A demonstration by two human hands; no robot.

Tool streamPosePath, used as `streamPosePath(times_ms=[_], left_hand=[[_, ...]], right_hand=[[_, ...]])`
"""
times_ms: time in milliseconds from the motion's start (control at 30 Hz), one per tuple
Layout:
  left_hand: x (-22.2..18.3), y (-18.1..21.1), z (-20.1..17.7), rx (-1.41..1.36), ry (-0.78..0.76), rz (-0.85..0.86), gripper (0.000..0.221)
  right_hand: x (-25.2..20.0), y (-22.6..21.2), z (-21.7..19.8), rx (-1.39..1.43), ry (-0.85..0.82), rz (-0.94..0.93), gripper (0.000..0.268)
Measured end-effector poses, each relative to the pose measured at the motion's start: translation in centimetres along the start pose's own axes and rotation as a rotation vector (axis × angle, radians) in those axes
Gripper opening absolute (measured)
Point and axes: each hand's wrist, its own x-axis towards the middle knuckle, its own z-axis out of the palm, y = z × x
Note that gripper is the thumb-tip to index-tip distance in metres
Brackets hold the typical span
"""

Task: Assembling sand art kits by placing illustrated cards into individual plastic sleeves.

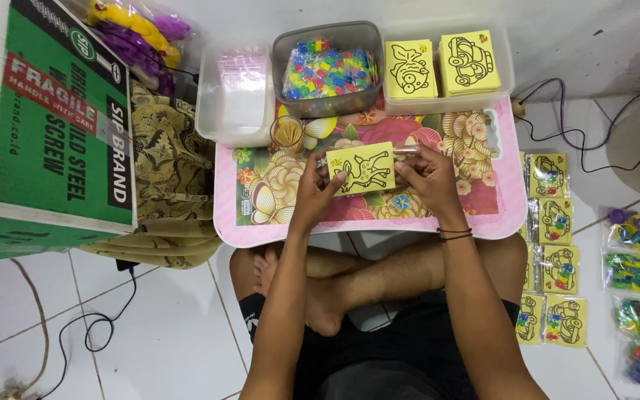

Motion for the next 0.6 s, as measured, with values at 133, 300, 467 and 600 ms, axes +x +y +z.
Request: streamPosePath(times_ms=[133,300,467,600], left_hand=[[-0.1,0.5,0.2,0.043,0.006,0.014,0.047],[0.0,-0.2,-0.2,0.014,0.003,-0.001,0.046],[0.1,-0.9,-0.5,0.01,0.002,0.007,0.047],[0.1,-0.4,-0.2,-0.021,-0.012,0.029,0.046]], right_hand=[[-0.2,-0.9,0.1,0.034,-0.044,0.054,0.026],[-0.2,-1.2,0.1,0.05,-0.071,0.05,0.027],[-0.2,-1.3,0.1,0.042,-0.074,0.046,0.025],[0.1,-0.5,0.1,0.058,-0.006,-0.005,0.021]])
